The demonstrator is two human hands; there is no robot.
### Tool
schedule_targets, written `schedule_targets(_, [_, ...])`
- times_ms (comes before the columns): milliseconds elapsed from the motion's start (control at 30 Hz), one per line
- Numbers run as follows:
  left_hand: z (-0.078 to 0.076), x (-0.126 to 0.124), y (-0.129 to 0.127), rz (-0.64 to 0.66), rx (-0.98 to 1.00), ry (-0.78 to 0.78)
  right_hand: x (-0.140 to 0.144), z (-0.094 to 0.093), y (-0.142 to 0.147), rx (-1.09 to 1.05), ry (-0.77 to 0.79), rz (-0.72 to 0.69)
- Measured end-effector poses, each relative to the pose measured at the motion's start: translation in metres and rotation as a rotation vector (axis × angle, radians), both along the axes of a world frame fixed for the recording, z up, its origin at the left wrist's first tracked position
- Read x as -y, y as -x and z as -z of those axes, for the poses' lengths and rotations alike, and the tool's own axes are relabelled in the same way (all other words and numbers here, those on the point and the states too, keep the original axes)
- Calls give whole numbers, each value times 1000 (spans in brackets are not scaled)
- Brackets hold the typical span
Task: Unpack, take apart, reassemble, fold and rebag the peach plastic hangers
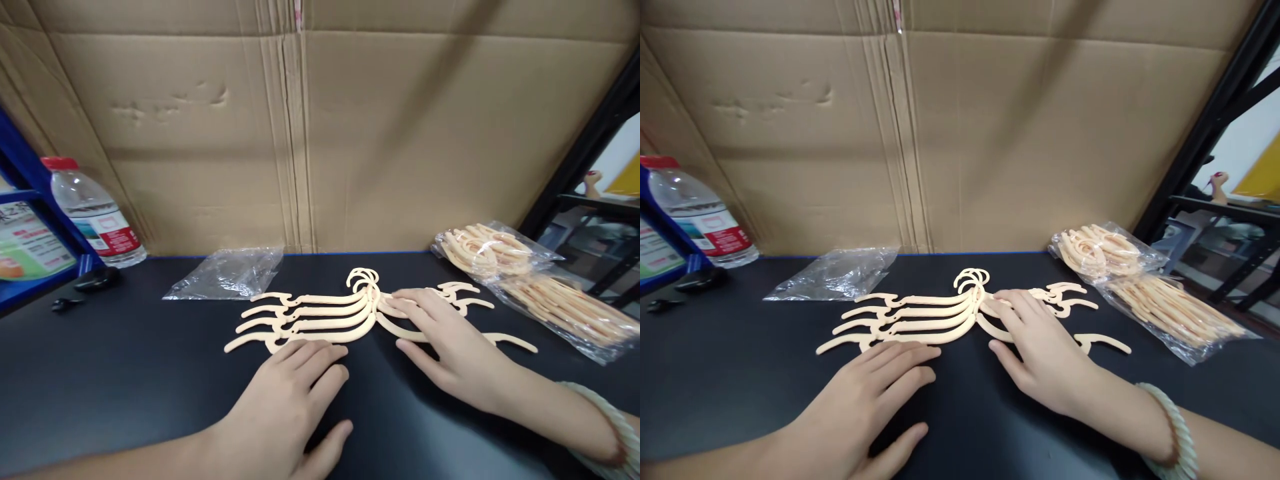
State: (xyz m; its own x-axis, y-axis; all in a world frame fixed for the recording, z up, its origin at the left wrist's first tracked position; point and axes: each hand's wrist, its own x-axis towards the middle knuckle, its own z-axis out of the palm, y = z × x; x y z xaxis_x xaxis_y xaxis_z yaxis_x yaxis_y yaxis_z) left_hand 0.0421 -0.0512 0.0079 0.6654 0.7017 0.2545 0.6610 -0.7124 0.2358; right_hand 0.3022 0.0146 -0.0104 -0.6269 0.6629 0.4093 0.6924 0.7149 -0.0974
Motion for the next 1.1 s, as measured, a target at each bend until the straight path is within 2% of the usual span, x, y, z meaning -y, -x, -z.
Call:
schedule_targets(100, [5, -3, 3, -19, 59, 37, -2, 8, 1, 122, 17, 17])
schedule_targets(233, [8, -15, 7, -34, 111, 92, -32, 16, 7, 203, 86, 52])
schedule_targets(333, [8, -24, 10, -84, 66, 94, -60, 14, 14, 108, 4, 122])
schedule_targets(400, [9, -29, 13, -117, 56, 67, -68, 11, 16, 33, -93, 135])
schedule_targets(500, [11, -33, 16, -146, 74, 52, -60, 6, 13, -23, -154, 58])
schedule_targets(667, [14, -39, 21, -176, 71, -9, -39, 6, 3, -10, -39, -34])
schedule_targets(833, [16, -44, 25, -200, 55, -22, -40, 4, 1, -33, 21, -72])
schedule_targets(1100, [13, -42, 25, -153, 121, 76, -45, 4, -4, -56, 35, -143])
